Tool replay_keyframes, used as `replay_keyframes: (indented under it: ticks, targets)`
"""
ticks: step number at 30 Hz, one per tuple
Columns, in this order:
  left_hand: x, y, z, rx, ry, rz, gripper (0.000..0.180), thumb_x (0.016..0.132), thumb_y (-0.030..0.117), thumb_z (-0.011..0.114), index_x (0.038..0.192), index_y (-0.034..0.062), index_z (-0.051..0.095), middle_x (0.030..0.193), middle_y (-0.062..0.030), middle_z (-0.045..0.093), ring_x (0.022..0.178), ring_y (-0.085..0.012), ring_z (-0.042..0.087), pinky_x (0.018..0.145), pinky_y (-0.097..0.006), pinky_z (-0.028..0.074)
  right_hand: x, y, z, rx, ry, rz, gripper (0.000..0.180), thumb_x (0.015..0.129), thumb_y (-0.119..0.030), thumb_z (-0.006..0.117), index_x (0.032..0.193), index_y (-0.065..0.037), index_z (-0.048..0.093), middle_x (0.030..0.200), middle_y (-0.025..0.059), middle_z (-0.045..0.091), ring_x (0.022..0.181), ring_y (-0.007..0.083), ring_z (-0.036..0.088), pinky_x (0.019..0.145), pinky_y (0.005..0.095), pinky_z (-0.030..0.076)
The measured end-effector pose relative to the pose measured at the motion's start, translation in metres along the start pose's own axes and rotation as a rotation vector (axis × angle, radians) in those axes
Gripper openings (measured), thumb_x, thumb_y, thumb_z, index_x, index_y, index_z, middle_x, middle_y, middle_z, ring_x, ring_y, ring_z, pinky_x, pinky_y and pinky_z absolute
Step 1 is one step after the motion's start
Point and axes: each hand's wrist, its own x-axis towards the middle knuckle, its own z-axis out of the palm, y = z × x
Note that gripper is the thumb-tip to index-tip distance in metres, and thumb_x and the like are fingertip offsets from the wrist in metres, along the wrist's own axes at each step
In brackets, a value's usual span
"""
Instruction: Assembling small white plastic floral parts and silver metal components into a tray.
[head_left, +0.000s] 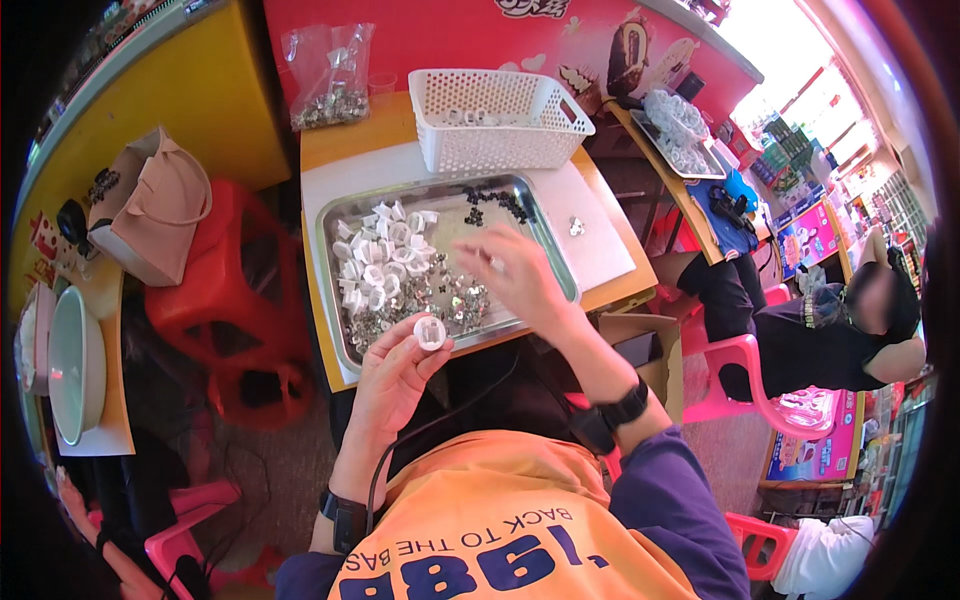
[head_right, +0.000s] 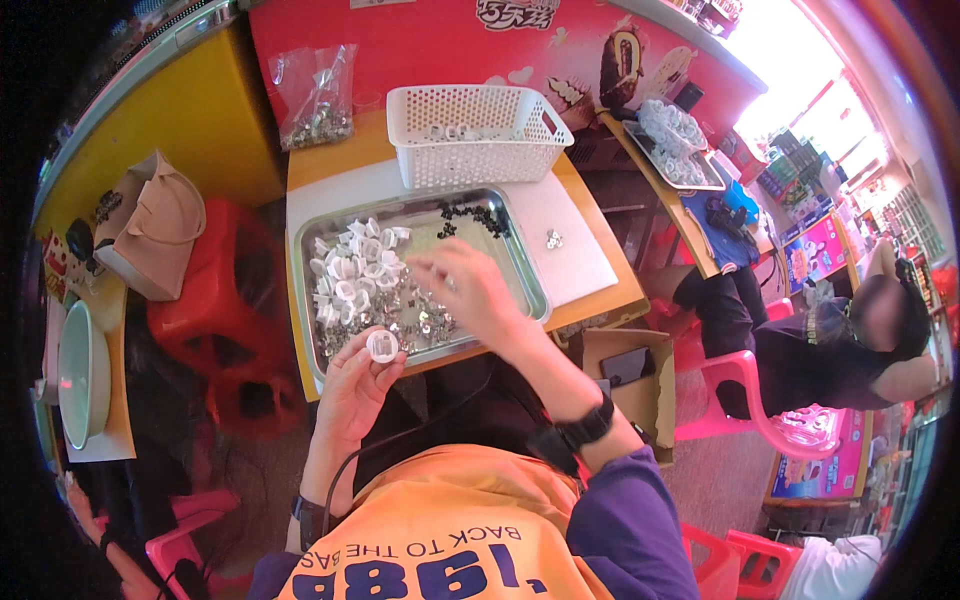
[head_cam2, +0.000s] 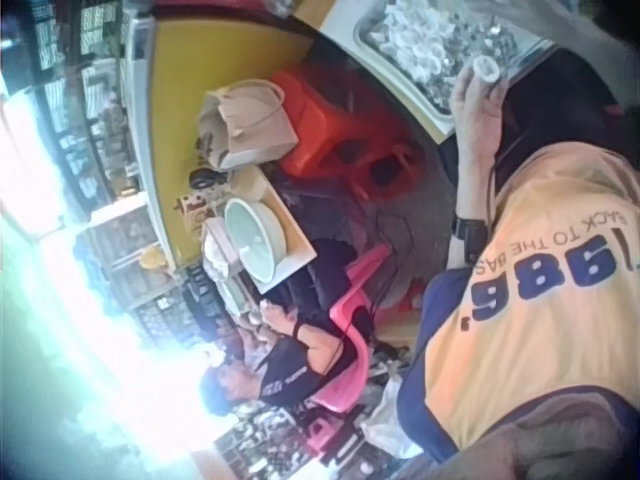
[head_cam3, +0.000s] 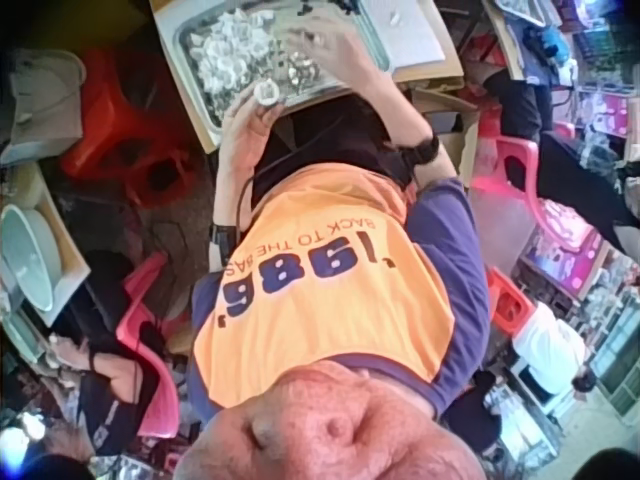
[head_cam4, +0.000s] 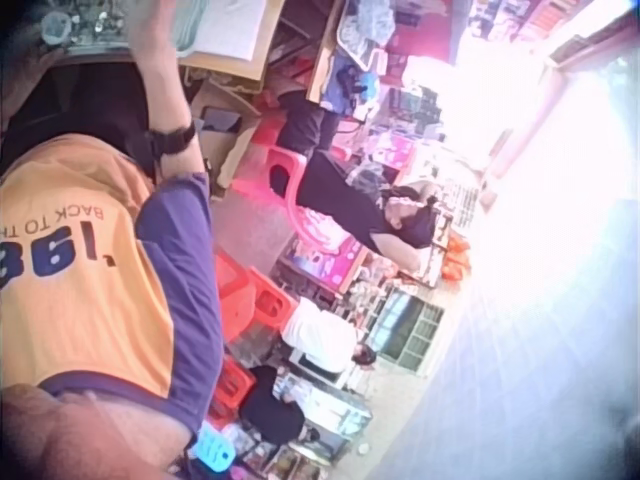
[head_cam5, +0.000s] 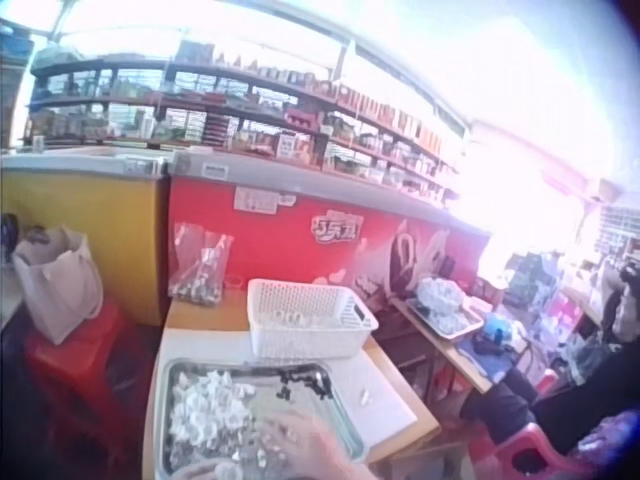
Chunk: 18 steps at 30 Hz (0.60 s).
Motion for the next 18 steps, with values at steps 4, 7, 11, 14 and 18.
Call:
replay_keyframes:
  ticks: [4,7,11,14,18]
  targets:
    - [0.0,0.0,0.002,-0.003,-0.008,-0.009,0.03,0.092,0.006,0.052,0.12,-0.005,0.052,0.108,-0.0159,0.062,0.097,-0.0272,0.064,0.086,-0.033,0.055,0.05,0.079,0.01,-0.136,-0.086,0.079,0.017,0.079,-0.012,0.063,0.092,-0.002,0.069,0.084,0.0155,0.065,0.077,0.0291,0.063,0.07,0.0357,0.049]
    - [0.0,0.002,-0.002,0.0,-0.004,-0.026,0.031,0.091,0.007,0.053,0.12,-0.005,0.051,0.106,-0.0157,0.063,0.096,-0.0271,0.065,0.085,-0.033,0.056,0.067,0.117,0.004,-0.408,-0.265,0.273,0.014,0.075,-0.011,0.061,0.084,-0.006,0.071,0.087,0.0179,0.066,0.086,0.0313,0.064,0.076,0.0383,0.05]
    - [0.001,0.006,-0.004,0.007,0.026,-0.021,0.032,0.091,0.007,0.054,0.12,-0.0055,0.051,0.107,-0.016,0.063,0.095,-0.0274,0.065,0.085,-0.033,0.056,0.062,0.123,-0.006,-0.352,-0.405,0.351,0.013,0.073,-0.012,0.061,0.082,-0.007,0.07,0.084,0.0162,0.066,0.083,0.0312,0.064,0.074,0.0389,0.05]
    - [0.0,0.006,0.0,0.009,0.021,-0.026,0.032,0.091,0.007,0.054,0.119,-0.006,0.051,0.106,-0.0165,0.063,0.095,-0.0276,0.065,0.084,-0.033,0.056,0.052,0.123,-0.001,-0.227,-0.399,0.431,0.014,0.07,-0.012,0.065,0.082,-0.005,0.069,0.082,0.0159,0.066,0.079,0.0312,0.064,0.073,0.0391,0.05]
    - [0.003,0.001,-0.002,0.024,0.02,-0.044,0.032,0.091,0.007,0.054,0.119,-0.0064,0.052,0.106,-0.0168,0.063,0.095,-0.0277,0.065,0.084,-0.033,0.056,0.036,0.14,0.012,-0.191,-0.31,0.304,0.016,0.068,-0.011,0.067,0.081,-0.002,0.068,0.079,0.0168,0.065,0.075,0.032,0.063,0.071,0.0385,0.05]
